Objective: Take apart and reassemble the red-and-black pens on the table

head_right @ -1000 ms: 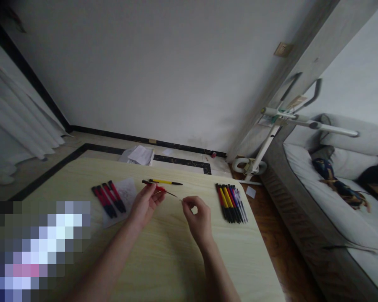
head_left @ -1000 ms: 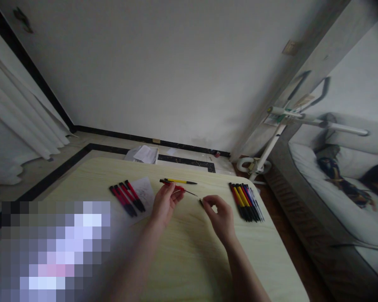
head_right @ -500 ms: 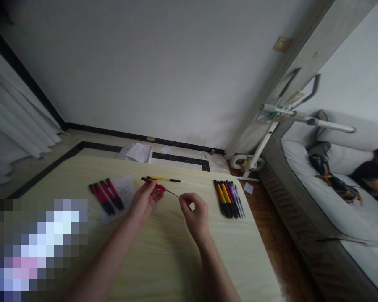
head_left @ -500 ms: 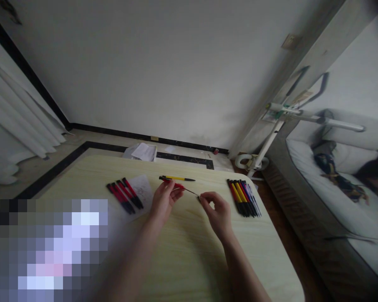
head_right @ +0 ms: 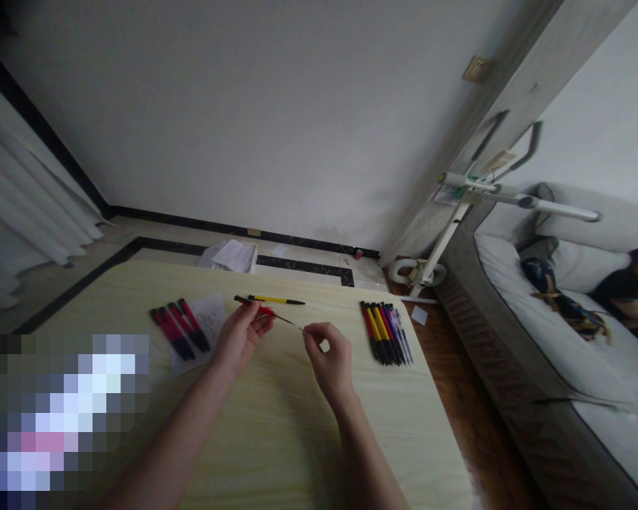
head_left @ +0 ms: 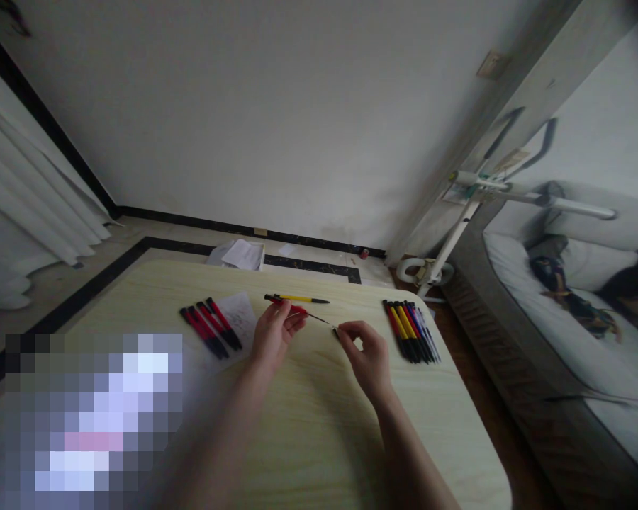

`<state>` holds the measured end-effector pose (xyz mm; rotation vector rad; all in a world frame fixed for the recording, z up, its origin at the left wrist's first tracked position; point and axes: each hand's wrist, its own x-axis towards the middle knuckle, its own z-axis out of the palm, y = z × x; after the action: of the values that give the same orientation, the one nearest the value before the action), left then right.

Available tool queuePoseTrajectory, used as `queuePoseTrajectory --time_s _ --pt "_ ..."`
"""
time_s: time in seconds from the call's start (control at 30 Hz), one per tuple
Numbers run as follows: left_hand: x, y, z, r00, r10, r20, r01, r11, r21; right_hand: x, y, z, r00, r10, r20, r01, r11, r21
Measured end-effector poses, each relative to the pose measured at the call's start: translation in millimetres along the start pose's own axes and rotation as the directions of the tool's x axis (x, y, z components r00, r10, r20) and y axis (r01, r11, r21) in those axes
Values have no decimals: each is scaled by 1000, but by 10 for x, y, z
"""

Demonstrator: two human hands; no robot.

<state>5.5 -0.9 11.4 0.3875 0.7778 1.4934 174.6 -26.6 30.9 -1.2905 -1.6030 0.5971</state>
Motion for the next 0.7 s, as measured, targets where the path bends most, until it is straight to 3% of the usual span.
queuePoseTrajectory --time_s 0.2,0.43,0.7 --pt "-49 -68 70 998 -31 47 29 999 36 -17 -13 13 1000 -9 14 10 1000 -16" --pt "-19 -40 38 1000 -21 6 21 1000 -9 -16 24 12 998 1 -57 -1 1000 -8" --pt "-33 -51 58 999 -32 17 32 999 26 -19 -4 16 999 0 -32 0 1000 -3"
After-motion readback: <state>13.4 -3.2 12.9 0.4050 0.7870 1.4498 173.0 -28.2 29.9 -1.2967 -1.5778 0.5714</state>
